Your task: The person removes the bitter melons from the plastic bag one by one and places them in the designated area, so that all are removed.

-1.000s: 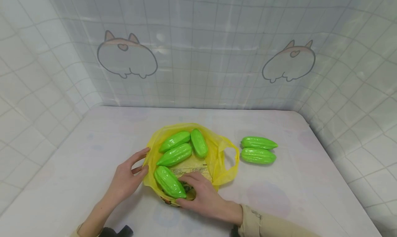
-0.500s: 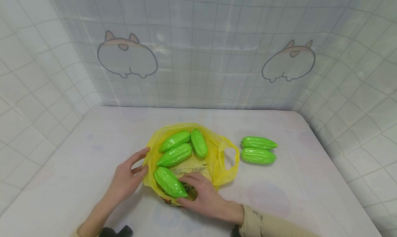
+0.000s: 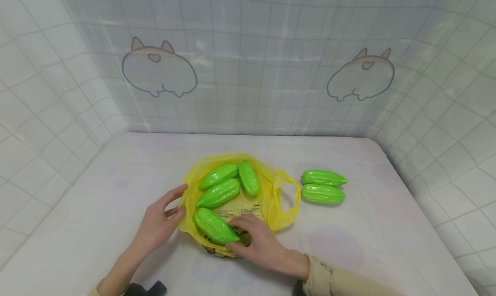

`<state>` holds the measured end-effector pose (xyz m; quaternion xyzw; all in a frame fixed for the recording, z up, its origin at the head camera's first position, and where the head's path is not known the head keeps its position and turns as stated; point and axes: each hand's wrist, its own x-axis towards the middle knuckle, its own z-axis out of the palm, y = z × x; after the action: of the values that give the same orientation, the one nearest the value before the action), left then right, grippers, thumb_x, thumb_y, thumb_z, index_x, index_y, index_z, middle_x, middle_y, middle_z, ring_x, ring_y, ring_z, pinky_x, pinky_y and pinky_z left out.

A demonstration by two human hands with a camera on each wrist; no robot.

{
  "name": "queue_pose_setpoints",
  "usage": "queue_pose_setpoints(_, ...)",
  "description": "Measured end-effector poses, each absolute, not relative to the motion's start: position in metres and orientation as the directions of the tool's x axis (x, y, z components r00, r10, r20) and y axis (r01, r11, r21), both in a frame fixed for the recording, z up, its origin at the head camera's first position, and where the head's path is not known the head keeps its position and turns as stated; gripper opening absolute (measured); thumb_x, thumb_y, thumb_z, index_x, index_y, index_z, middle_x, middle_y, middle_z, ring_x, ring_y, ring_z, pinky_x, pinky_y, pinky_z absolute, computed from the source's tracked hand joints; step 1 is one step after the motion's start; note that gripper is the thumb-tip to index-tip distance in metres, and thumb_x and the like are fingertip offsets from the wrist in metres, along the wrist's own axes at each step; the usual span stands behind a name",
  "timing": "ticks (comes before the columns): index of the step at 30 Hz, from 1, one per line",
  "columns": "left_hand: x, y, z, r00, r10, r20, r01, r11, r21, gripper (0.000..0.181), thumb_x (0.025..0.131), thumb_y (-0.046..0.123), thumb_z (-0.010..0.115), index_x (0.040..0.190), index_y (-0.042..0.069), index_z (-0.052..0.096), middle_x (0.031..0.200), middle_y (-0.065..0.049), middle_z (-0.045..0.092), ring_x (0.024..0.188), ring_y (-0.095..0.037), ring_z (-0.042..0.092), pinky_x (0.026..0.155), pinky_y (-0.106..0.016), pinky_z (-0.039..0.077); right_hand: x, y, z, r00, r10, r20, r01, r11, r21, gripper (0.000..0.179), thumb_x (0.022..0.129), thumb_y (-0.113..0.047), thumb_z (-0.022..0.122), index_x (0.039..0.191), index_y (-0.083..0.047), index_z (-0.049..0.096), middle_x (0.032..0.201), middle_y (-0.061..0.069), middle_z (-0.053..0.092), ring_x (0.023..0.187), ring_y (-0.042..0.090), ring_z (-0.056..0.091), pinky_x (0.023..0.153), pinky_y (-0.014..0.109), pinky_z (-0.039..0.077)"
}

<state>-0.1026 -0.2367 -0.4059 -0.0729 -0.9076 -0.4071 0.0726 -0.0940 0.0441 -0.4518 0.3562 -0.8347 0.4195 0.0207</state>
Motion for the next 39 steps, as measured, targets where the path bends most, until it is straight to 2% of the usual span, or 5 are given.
queue_pose_setpoints(22, -0.102, -0.237, -0.406, -0.98, 0.066, 0.188, 0.184, 0.67, 0.719, 0.053, 0.096, 0.004, 0.056, 0.148, 0.012, 0.047, 0.143, -0.019, 0.054, 0.13, -0.038, 0.053, 0.094, -0.042, 0.057, -0.096, 0.057, -0.45, -0.763, -0.526, 0.375, -0.61, 0.396, -0.686, 0.036, 0.089, -0.019, 0.074, 0.124, -0.011, 0.068, 0.126, 0.0, 0.067, 0.114, 0.015, 0.062, 0.099, 0.03, 0.055)
queue_pose_setpoints(32, -0.102, -0.237, -0.408, -0.978, 0.069, 0.195, 0.19, 0.667, 0.72, 0.053, 0.096, 0.004, 0.056, 0.148, 0.012, 0.047, 0.144, -0.018, 0.054, 0.13, -0.038, 0.053, 0.094, -0.042, 0.056, -0.098, 0.066, -0.448, -0.741, -0.526, 0.417, -0.641, 0.372, -0.671, 0.037, 0.089, -0.017, 0.073, 0.125, -0.009, 0.067, 0.128, 0.003, 0.067, 0.118, 0.019, 0.062, 0.103, 0.035, 0.054)
queue_pose_setpoints(39, -0.102, -0.237, -0.407, -0.979, 0.07, 0.193, 0.19, 0.67, 0.718, 0.053, 0.096, 0.005, 0.057, 0.148, 0.013, 0.047, 0.144, -0.018, 0.053, 0.13, -0.038, 0.053, 0.094, -0.042, 0.057, -0.101, 0.074, -0.448, -0.707, -0.509, 0.492, -0.691, 0.348, -0.633, 0.038, 0.087, -0.013, 0.073, 0.125, -0.007, 0.067, 0.127, 0.007, 0.068, 0.118, 0.022, 0.063, 0.102, 0.037, 0.054)
